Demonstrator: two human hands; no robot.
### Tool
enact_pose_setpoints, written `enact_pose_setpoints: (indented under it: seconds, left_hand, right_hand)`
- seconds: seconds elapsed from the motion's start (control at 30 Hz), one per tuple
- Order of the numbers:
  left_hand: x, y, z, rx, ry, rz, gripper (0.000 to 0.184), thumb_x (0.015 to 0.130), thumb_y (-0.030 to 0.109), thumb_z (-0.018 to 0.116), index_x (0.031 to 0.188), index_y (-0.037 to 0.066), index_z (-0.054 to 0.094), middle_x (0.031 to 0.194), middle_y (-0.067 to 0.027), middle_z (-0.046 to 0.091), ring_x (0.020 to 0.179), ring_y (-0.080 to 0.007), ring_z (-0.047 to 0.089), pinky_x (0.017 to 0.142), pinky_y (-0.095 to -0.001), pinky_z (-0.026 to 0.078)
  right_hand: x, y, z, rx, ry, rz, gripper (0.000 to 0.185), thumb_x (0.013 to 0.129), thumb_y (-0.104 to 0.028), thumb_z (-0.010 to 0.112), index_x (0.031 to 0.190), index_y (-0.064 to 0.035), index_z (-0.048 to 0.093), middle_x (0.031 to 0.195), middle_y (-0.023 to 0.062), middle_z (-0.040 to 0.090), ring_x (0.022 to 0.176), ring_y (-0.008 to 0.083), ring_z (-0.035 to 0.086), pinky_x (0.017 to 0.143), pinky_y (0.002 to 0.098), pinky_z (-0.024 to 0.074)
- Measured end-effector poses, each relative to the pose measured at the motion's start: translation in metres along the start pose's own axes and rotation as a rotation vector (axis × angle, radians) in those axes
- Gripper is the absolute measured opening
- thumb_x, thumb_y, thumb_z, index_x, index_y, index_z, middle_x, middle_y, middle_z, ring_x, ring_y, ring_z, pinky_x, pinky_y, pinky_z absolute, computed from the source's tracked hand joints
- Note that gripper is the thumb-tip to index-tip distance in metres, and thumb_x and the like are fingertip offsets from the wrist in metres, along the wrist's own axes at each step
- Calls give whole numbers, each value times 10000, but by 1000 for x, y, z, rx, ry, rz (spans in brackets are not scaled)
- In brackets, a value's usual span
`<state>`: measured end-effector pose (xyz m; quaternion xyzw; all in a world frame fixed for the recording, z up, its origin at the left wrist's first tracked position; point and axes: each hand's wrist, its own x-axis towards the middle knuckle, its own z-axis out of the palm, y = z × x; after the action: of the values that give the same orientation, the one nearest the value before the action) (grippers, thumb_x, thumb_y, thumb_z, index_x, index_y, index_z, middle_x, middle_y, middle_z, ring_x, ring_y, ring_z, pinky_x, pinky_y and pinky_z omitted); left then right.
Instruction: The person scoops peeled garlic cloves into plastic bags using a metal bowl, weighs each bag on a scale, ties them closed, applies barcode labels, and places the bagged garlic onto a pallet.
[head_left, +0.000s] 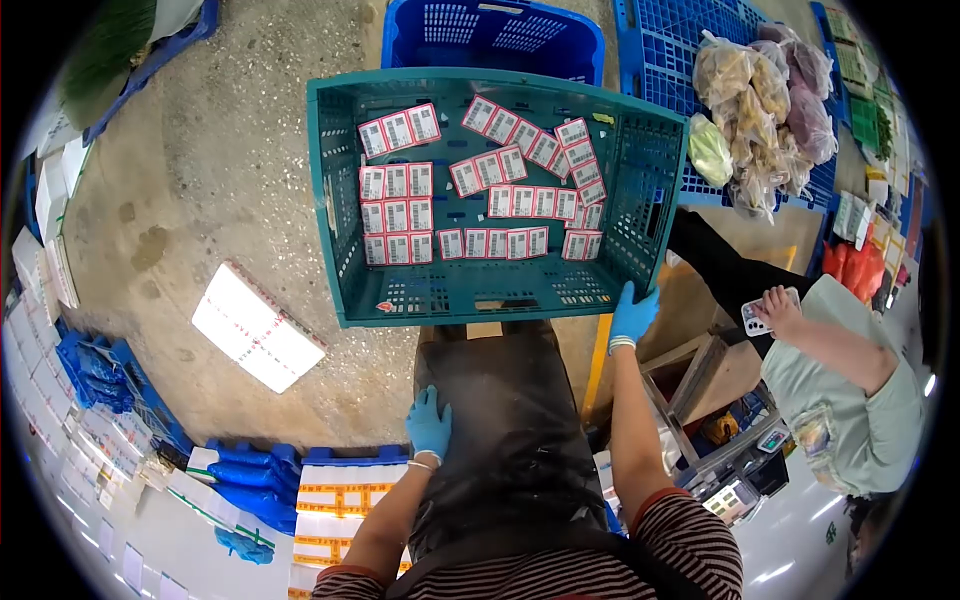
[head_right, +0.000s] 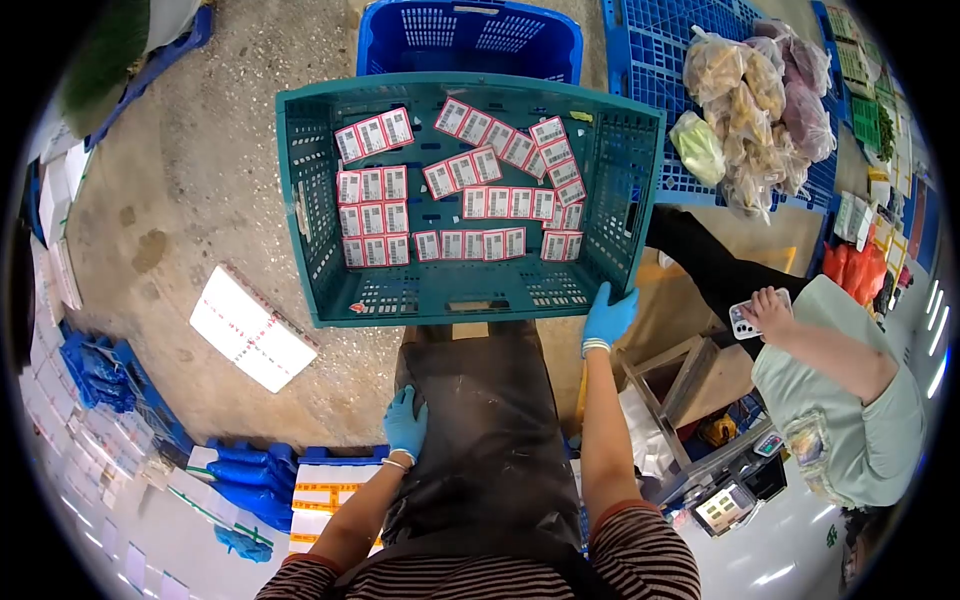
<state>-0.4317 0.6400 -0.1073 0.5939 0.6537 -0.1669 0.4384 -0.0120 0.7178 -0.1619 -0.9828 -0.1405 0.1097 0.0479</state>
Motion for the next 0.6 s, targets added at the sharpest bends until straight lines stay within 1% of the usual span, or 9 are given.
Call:
enact_pose_setpoints:
  seconds: [0.1, 0.17, 0.23, 0.27, 0.3, 0.33, 0.4, 0.5, 0.6]
  left_hand:
    - [-1, 2, 5, 25, 28, -7, 493, 857, 280, 633, 1287, 59, 535, 1299, -180, 560, 1082, -375, 582, 913, -450, 483]
    - [-4, -2, 10, 2, 43, 5, 482, 855, 270, 633, 1282, 64, 542, 1299, -179, 561, 1084, -374, 582, 914, -451, 482]
    - [-2, -2, 13, -16, 42, -3, 472, 854, 261, 632, 1277, 69, 549, 1298, -179, 562, 1089, -373, 580, 919, -453, 478]
    - [-3, -2, 13, -17, 29, -20, 468, 854, 257, 631, 1276, 70, 553, 1297, -179, 563, 1093, -373, 578, 924, -454, 475]
    - [-3, -2, 12, -19, 19, -38, 464, 854, 253, 630, 1275, 72, 557, 1296, -179, 563, 1096, -373, 576, 928, -455, 472]
    - [-3, 1, 10, -10, 24, -47, 461, 854, 251, 630, 1273, 72, 559, 1294, -179, 564, 1097, -374, 575, 930, -456, 470]
    - [-4, 5, 8, 7, 35, -61, 456, 853, 247, 629, 1269, 72, 564, 1290, -178, 566, 1098, -375, 572, 934, -459, 465]
    - [-3, 4, 15, -8, 106, -49, 458, 828, 254, 661, 1244, 78, 585, 1243, -179, 581, 1060, -375, 580, 918, -456, 467]
    - [-3, 9, 13, 1, 112, -63, 436, 824, 239, 662, 1222, 77, 592, 1221, -172, 589, 1053, -377, 580, 912, -459, 467]
  right_hand:
    - [4, -73, -47, 60, 303, -517, 585, 894, -166, 637, 1393, 42, 415, 1330, 244, 512, 1204, 379, 509, 1033, 433, 397]
    - [5, -117, -49, 387, 8, -546, 579, 882, -93, 631, 1401, 36, 409, 1360, 221, 505, 1199, 352, 525, 1022, 409, 407]
    - [22, -130, -8, 312, -131, -827, 545, 877, -65, 617, 1386, 16, 441, 1309, 219, 551, 1181, 339, 550, 1007, 392, 423]
    - [20, -142, 9, 237, -338, -826, 489, 916, -103, 598, 1373, 11, 467, 1331, 194, 537, 1209, 317, 529, 1041, 376, 406]
    - [9, -162, 16, 76, -439, -912, 510, 898, -121, 619, 1371, -3, 471, 1306, 211, 548, 1194, 358, 531, 1031, 394, 417]
    - [7, -168, 39, -33, -560, -1008, 562, 886, -173, 636, 1395, -28, 446, 1359, 193, 510, 1219, 350, 511, 1039, 415, 410]
    - [-8, -175, 78, -197, -554, -1215, 625, 880, -222, 641, 1429, -49, 398, 1435, 169, 436, 1285, 339, 455, 1068, 441, 377]
    - [-24, -198, 117, -215, -485, -1329, 670, 880, -264, 634, 1454, -64, 353, 1487, 160, 365, 1337, 337, 395, 1089, 471, 344]
    - [-33, -222, 145, -175, -394, -1345, 683, 846, -271, 647, 1433, -48, 378, 1447, 167, 404, 1327, 354, 390, 1073, 491, 344]
